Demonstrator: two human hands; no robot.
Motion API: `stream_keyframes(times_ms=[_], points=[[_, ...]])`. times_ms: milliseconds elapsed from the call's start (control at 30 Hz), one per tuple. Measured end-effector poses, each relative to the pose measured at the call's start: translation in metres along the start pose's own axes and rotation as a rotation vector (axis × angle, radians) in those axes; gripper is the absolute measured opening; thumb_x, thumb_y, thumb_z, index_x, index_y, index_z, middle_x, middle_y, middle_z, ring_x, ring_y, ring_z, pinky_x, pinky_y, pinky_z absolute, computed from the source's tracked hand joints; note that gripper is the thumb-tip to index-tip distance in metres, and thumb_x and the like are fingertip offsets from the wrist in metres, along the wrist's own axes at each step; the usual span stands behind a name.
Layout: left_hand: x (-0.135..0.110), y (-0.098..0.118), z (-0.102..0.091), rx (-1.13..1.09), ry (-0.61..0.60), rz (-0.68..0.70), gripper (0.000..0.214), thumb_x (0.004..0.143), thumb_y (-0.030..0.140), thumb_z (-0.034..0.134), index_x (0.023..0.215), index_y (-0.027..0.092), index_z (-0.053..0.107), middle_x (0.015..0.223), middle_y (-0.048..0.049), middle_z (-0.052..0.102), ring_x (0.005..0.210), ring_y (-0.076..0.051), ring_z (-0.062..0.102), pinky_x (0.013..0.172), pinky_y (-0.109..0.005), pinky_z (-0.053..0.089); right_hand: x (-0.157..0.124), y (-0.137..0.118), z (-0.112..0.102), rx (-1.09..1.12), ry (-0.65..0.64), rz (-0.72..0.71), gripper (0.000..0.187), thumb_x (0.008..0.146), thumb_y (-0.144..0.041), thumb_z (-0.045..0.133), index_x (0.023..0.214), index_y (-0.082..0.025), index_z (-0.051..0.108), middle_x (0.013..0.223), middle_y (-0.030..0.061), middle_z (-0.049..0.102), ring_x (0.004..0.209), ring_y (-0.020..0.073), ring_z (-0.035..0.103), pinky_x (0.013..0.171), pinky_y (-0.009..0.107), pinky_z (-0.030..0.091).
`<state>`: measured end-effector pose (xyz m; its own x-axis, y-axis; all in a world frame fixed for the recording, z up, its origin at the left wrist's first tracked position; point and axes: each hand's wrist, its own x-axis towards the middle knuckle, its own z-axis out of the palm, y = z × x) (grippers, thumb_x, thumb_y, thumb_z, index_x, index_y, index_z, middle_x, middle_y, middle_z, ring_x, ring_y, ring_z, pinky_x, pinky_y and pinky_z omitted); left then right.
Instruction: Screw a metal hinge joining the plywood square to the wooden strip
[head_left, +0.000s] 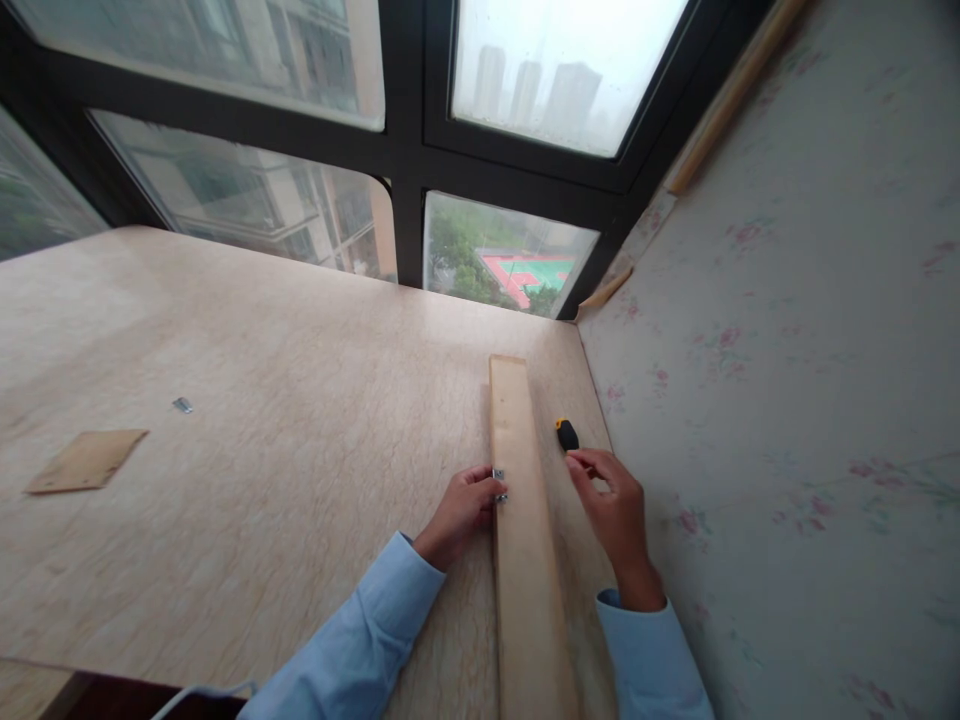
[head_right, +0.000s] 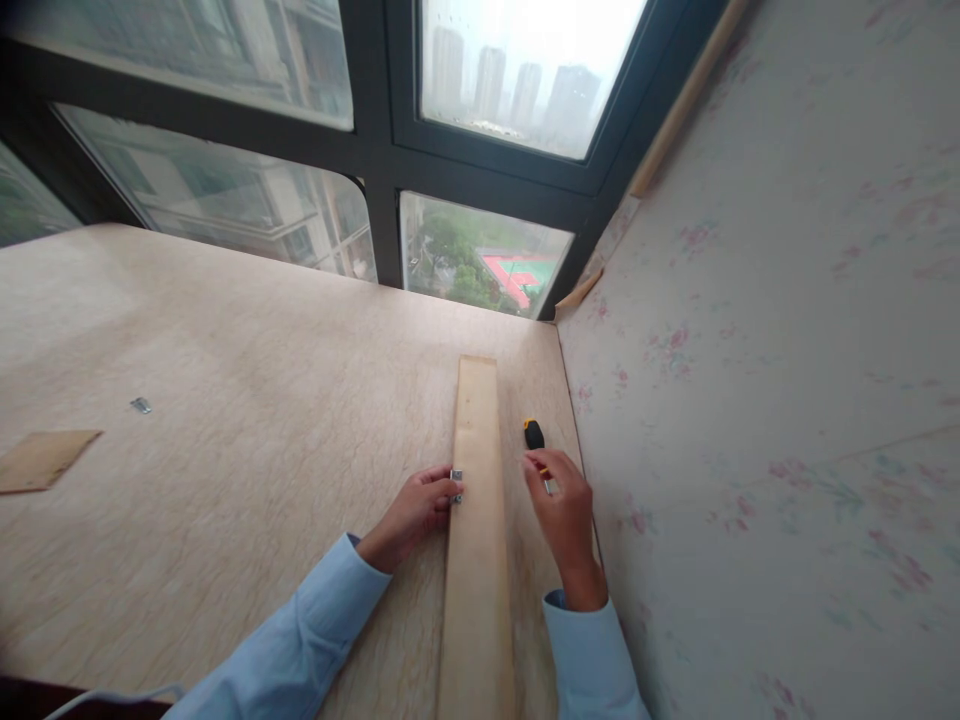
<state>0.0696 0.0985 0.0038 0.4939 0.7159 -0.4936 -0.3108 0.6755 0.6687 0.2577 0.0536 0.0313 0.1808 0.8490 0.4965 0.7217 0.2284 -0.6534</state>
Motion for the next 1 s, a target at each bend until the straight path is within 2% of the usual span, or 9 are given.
stream_keyframes(times_ms=[133,233,333,400,500,633,767,900,1000], points=[[0.001,-0.002,-0.002,0.000,-0.004,-0.008,0.040,0.059,0.021,0.072,0.097,0.009,0.071,0.083,-0.0097,0.073,0.061,-0.015,0.065,0.058,-0.025,0.050,0.000,0.033,-0.010,-0.206,0.085,0.289,0.037,0.085,-0.045,0.057,0.101,-0.015,0.070,0.096,0.0130,0.069,0.077,0.0227,0.064,0.065,0.035,0.053],[0.002,-0.002,-0.004,-0.004,0.002,-0.011,0.041,0.059,0.020,0.073,0.099,0.009,0.071,0.084,-0.0101,0.073,0.062,-0.015,0.065,0.057,-0.025,0.050,-0.003,0.051,-0.008,-0.295,-0.053,0.418,0.046,0.080,-0.049,0.058,0.105,-0.012,0.069,0.096,0.0145,0.070,0.077,0.0243,0.064,0.071,0.038,0.051],[0.002,-0.002,-0.004,0.005,0.010,-0.013,0.042,0.060,0.019,0.073,0.100,0.008,0.070,0.084,-0.0102,0.073,0.061,-0.015,0.066,0.057,-0.025,0.051,-0.004,0.055,-0.003,-0.294,-0.183,0.474,0.038,0.080,-0.044,0.057,0.098,-0.013,0.071,0.091,0.0124,0.072,0.078,0.0246,0.065,0.070,0.035,0.048],[0.001,-0.001,-0.004,0.009,0.010,-0.012,0.041,0.061,0.019,0.073,0.100,0.008,0.070,0.084,-0.0104,0.073,0.061,-0.015,0.066,0.057,-0.025,0.052,-0.002,0.054,-0.002,-0.271,-0.189,0.509,0.031,0.079,-0.041,0.058,0.090,-0.016,0.072,0.086,0.0100,0.073,0.076,0.0242,0.065,0.068,0.033,0.046],[0.002,0.000,-0.003,0.004,0.001,-0.007,0.040,0.062,0.019,0.073,0.100,0.008,0.070,0.085,-0.0107,0.073,0.060,-0.015,0.066,0.057,-0.025,0.052,0.002,0.047,-0.003,-0.097,-0.085,0.599,0.026,0.073,-0.041,0.064,0.079,-0.017,0.073,0.073,0.0054,0.071,0.067,0.0215,0.063,0.060,0.030,0.044],[0.002,-0.001,-0.004,-0.004,0.000,-0.006,0.038,0.062,0.018,0.074,0.099,0.008,0.070,0.085,-0.0110,0.074,0.060,-0.015,0.066,0.056,-0.024,0.052,0.010,0.028,-0.007,0.557,0.087,0.735,0.030,0.067,-0.045,0.075,0.075,-0.017,0.071,0.063,0.0004,0.064,0.052,0.0129,0.053,0.048,0.025,0.039],[0.002,-0.001,-0.004,-0.017,-0.002,-0.004,0.037,0.062,0.017,0.074,0.097,0.009,0.070,0.085,-0.0115,0.074,0.061,-0.015,0.066,0.057,-0.025,0.052,0.014,0.000,-0.009,1.036,0.127,0.609,0.031,0.070,-0.041,0.079,0.094,-0.022,0.073,0.087,0.0021,0.072,0.068,0.0119,0.062,0.060,0.025,0.051],[0.001,0.000,-0.003,-0.014,-0.018,-0.002,0.041,0.061,0.018,0.075,0.100,0.009,0.070,0.087,-0.0120,0.074,0.061,-0.016,0.066,0.059,-0.027,0.053,0.007,-0.025,-0.007,1.079,0.044,0.454,0.032,0.075,-0.035,0.079,0.105,-0.027,0.073,0.100,0.0037,0.075,0.079,0.0166,0.070,0.080,0.036,0.057],[0.001,0.000,-0.002,-0.007,-0.034,0.006,0.043,0.060,0.019,0.076,0.101,0.009,0.070,0.087,-0.0112,0.073,0.062,-0.016,0.066,0.060,-0.027,0.053,-0.003,-0.038,-0.007,1.024,0.025,0.335,0.029,0.080,-0.032,0.075,0.109,-0.026,0.072,0.104,0.0062,0.075,0.084,0.0220,0.072,0.084,0.045,0.058]])
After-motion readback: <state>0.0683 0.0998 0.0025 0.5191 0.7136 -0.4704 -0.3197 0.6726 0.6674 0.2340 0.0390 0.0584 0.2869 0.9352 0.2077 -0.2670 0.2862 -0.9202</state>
